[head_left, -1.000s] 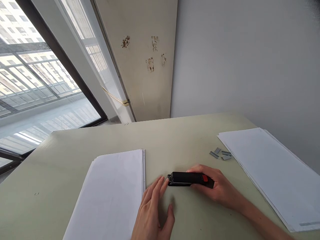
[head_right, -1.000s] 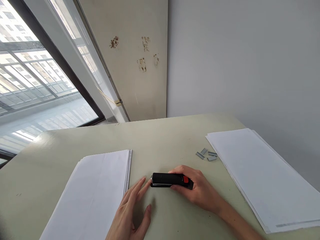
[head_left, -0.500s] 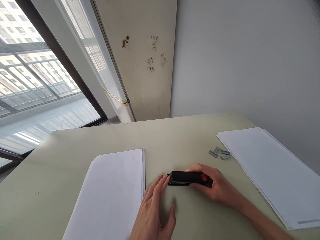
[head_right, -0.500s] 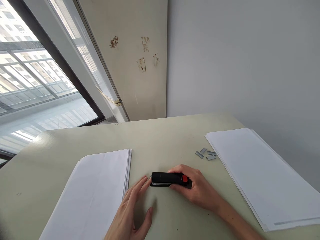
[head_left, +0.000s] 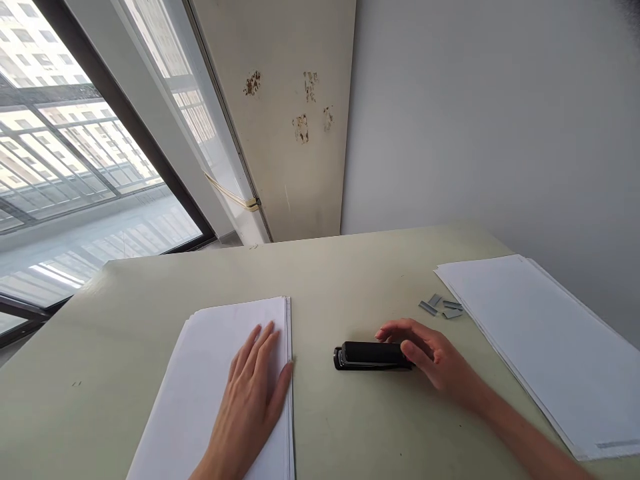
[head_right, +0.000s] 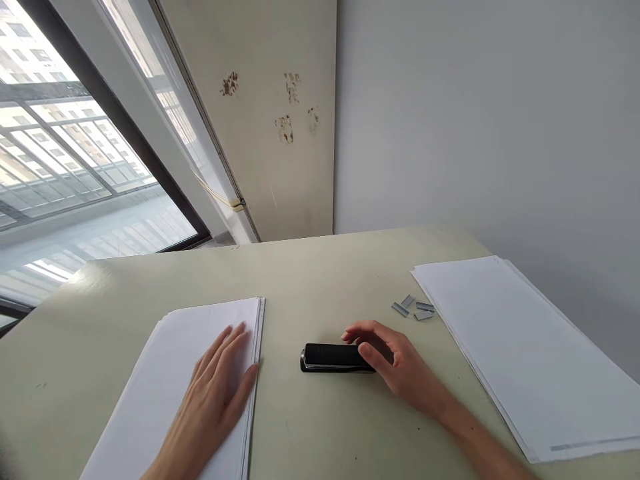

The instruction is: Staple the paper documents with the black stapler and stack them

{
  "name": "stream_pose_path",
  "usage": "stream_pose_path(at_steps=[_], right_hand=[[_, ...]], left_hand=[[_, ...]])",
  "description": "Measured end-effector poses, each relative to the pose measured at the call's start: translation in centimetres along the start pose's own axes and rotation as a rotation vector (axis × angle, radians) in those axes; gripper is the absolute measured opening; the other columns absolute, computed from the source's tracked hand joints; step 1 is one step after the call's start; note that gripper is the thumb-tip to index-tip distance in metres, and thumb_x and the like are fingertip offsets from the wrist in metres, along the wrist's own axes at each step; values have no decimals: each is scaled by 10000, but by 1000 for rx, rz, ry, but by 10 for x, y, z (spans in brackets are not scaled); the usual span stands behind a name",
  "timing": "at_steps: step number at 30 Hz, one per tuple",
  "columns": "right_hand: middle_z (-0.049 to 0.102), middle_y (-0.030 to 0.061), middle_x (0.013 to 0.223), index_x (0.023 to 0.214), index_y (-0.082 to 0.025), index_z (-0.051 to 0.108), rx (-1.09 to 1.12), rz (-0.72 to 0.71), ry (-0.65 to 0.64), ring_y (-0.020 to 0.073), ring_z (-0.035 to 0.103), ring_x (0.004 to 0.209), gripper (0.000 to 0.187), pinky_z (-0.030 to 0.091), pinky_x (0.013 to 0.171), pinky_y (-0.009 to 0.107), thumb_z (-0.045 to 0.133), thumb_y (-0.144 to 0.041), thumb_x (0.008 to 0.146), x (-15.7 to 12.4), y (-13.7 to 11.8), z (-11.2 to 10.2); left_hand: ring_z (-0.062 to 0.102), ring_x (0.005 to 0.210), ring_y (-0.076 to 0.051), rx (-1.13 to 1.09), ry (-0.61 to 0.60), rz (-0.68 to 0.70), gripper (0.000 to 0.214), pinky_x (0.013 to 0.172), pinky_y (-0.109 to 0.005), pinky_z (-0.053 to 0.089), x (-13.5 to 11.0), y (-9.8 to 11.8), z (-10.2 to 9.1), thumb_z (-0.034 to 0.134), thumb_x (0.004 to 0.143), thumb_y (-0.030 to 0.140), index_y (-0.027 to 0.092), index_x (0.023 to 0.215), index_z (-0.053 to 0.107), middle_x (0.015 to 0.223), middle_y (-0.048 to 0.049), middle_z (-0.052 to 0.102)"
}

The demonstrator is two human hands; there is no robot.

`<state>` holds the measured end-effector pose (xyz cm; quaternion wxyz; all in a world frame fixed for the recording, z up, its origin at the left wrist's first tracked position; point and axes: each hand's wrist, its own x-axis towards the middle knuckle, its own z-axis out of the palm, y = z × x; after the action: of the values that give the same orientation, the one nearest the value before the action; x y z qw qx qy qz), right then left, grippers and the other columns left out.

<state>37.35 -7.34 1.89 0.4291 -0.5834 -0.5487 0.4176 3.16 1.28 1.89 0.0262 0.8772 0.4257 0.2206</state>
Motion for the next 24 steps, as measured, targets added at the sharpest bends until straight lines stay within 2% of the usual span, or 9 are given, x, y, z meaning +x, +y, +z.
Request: stream_pose_path(at_steps=[2, 5, 10, 16, 24], right_hand=[[787, 91, 1179, 1182, -278, 742, 13, 43, 19, 269, 729, 1111, 482, 605, 871, 353, 483, -667, 1061, 0, -1, 0], [786, 102, 1185, 1165, -263, 740, 21, 94, 23, 274, 719, 1128, 494, 590, 928, 372, 455, -657, 1078, 1, -4, 1], [791, 103, 1153, 1142, -247, 746, 23, 110, 34, 275, 725, 1125, 521, 585, 969, 372, 439, -664, 1083, 1, -4, 2], [792, 57, 1108, 1101, -272, 748, -6, 94, 33, 237, 723, 1061, 472, 573, 899, 309, 439, -630, 1099, 3, -1, 2], [774, 45, 1064, 1063, -279, 748, -43, 123, 38, 221, 652, 892, 507, 520, 805, 323, 388, -633, 1109, 2, -6, 4]], left_hand=[[391, 1586, -349, 23, -10, 0, 525, 1193, -602, 483, -1, -1, 4, 505, 1110, 395, 240, 1598, 393, 1659, -125, 495], [398, 1582, -344, 28, -12, 0, 528, 1195, -593, 479, -1, -1, 8, 506, 1108, 392, 244, 1601, 387, 1659, -125, 494], [424, 1567, -344, 16, 4, 0, 521, 1191, -574, 483, 1, -1, 8, 519, 1099, 388, 254, 1590, 407, 1646, -121, 511], [410, 1574, -344, 15, -4, -3, 519, 1194, -578, 477, 1, -1, 8, 512, 1102, 381, 259, 1594, 399, 1653, -116, 503], [406, 1575, -345, 20, -10, -2, 518, 1193, -575, 477, 1, -1, 7, 511, 1103, 387, 251, 1592, 402, 1655, -118, 499]])
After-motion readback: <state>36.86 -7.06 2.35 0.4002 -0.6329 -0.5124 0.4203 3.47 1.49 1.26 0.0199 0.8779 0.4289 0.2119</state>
